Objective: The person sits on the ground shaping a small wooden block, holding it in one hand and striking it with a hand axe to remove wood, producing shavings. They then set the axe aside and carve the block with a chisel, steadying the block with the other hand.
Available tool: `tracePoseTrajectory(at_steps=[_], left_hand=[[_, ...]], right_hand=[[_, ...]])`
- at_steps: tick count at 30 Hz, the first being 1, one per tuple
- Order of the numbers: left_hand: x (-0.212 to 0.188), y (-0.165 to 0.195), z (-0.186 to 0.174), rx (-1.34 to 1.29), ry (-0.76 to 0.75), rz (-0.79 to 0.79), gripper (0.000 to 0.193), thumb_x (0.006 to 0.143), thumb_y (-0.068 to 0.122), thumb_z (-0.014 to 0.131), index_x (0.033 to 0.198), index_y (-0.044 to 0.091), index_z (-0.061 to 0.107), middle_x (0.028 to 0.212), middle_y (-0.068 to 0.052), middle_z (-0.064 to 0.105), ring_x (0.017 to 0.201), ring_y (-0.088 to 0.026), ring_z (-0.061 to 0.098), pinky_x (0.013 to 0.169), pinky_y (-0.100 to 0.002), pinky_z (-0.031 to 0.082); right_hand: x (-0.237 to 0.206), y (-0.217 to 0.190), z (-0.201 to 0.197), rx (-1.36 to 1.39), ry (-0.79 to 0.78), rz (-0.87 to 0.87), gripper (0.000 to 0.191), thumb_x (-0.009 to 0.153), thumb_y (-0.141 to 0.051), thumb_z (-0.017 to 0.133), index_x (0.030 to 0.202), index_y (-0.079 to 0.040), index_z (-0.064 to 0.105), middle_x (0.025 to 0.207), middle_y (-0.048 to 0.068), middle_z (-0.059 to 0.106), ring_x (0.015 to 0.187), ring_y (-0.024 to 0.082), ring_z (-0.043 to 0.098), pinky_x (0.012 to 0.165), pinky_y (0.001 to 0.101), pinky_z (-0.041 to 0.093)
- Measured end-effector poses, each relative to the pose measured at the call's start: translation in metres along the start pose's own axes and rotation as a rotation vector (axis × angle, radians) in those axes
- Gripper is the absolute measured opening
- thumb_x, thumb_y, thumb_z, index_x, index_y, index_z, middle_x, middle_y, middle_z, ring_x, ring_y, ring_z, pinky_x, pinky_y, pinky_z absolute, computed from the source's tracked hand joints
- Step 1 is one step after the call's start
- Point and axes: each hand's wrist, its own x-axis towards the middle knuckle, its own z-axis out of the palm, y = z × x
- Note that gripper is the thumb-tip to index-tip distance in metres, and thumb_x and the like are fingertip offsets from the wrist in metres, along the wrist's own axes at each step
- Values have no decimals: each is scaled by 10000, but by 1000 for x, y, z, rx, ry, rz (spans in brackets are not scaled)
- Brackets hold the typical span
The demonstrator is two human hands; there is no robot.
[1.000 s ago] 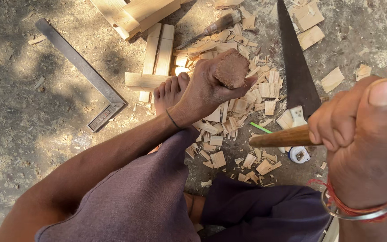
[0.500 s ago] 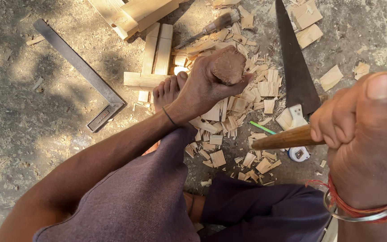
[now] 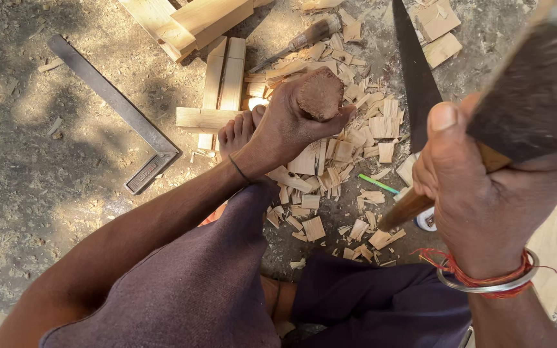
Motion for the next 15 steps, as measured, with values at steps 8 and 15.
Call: tracePoseTrajectory(at_steps=[8, 15], left_hand=[[-5, 0, -10, -142, 25, 53, 198, 922, 172, 764, 1030, 59, 642, 937, 34, 696, 862, -69, 669, 793, -275, 577], [-2, -5, -25, -103, -247, -19, 186, 972, 185, 774, 963, 58, 638, 878, -16, 656, 827, -108, 654, 769, -285, 572]], right_hand=[[18, 59, 8, -641, -274, -7, 197, 892, -179, 735, 918, 5, 671, 619, 79, 574, 530, 148, 543, 530, 372, 481], [-54, 84, -7, 137, -7, 47, 151, 1050, -104, 589, 969, -38, 481, 680, 34, 468, 539, 93, 467, 499, 313, 444]])
